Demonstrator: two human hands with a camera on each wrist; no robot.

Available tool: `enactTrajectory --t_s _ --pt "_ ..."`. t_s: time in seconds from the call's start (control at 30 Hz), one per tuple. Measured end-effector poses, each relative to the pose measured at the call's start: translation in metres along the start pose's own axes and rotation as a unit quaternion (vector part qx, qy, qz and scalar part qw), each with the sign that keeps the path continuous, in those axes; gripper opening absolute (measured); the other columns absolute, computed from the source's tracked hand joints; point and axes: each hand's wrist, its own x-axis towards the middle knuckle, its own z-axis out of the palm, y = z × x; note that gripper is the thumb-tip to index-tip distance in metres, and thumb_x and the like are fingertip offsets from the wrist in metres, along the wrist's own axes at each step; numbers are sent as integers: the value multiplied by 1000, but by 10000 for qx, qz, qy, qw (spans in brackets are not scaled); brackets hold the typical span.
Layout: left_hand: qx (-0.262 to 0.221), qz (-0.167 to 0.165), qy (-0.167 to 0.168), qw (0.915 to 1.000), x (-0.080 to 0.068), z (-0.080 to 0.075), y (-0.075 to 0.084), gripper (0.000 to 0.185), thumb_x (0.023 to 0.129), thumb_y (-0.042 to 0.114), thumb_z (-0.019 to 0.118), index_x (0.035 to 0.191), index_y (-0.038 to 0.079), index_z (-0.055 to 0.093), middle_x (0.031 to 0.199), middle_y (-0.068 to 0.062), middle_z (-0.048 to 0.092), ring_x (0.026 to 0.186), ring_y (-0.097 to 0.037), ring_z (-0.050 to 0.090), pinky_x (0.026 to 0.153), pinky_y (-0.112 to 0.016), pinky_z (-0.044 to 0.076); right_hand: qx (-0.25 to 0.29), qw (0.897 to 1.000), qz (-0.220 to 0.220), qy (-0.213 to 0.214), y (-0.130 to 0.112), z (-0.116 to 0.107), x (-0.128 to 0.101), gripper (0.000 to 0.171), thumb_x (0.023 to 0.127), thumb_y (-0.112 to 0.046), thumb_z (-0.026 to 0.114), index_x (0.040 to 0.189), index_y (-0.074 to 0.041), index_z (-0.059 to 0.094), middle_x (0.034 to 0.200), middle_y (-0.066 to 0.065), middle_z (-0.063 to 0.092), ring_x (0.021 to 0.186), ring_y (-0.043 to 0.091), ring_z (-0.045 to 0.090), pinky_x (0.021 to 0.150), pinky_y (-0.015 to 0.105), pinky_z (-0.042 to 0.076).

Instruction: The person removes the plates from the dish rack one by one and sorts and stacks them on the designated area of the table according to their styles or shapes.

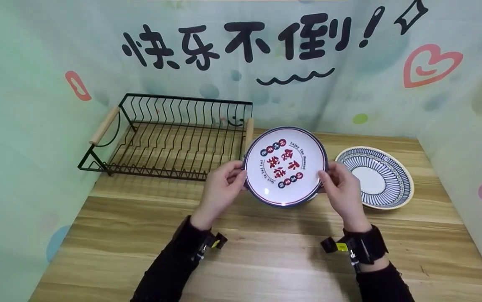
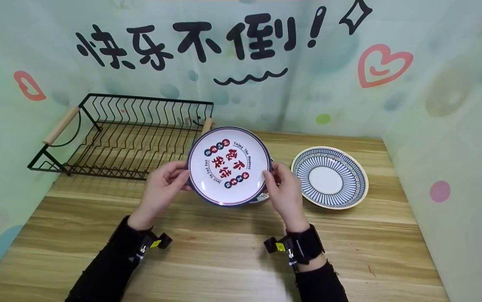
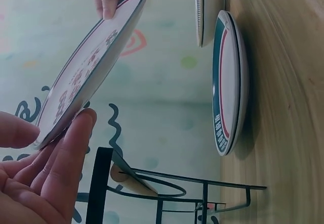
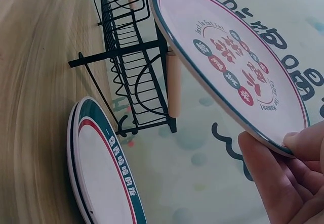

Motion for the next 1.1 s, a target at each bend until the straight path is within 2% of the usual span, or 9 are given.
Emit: enactTrajectory --t_s 0.17,0.4,0.6,0.67,0.9,1.1 --pt "245 38 124 9996 1 -3 1 28 94 0 61 121 -7 61 106 -18 70 87 -22 69 74 -29 60 179 9998 29 4 3 -3 2 16 93 1 66 106 9 64 81 19 66 63 11 59 53 22 55" --pt "697 238 279 9969 3 -9 2 26 95 4 61 120 -6 61 106 -14 71 88 -18 70 77 -24 58 -70 9997 204 91 7 -8 5 16 94 0 64 107 9 64 81 18 65 67 12 59 56 25 57" --pt "895 346 302 9949 3 -13 1 29 95 2 61 122 -6 60 105 -13 71 90 -22 70 78 -24 57 -316 9992 149 207 11 -10 7 15 93 2 65 106 9 64 80 16 65 65 10 57 53 18 52" --pt "972 378 300 9941 3 -13 1 29 94 1 61 122 -6 60 105 -13 71 90 -25 70 79 -24 57 -240 9993 222 195 12 -10 8 15 93 3 64 106 9 63 79 16 65 65 10 57 53 20 54" --pt "1597 324 361 9860 2 -17 5 31 94 7 63 124 -3 60 110 -12 70 96 -20 68 85 -25 55 16 9985 530 115 14 -12 8 17 95 1 62 109 10 61 82 18 64 66 11 59 55 26 58" --pt "1846 394 353 9814 3 -21 5 34 94 8 63 126 -3 59 113 -14 70 98 -21 68 88 -27 54 -192 9979 595 171 17 -14 10 17 95 -2 63 108 10 62 82 18 66 63 8 56 50 19 52"
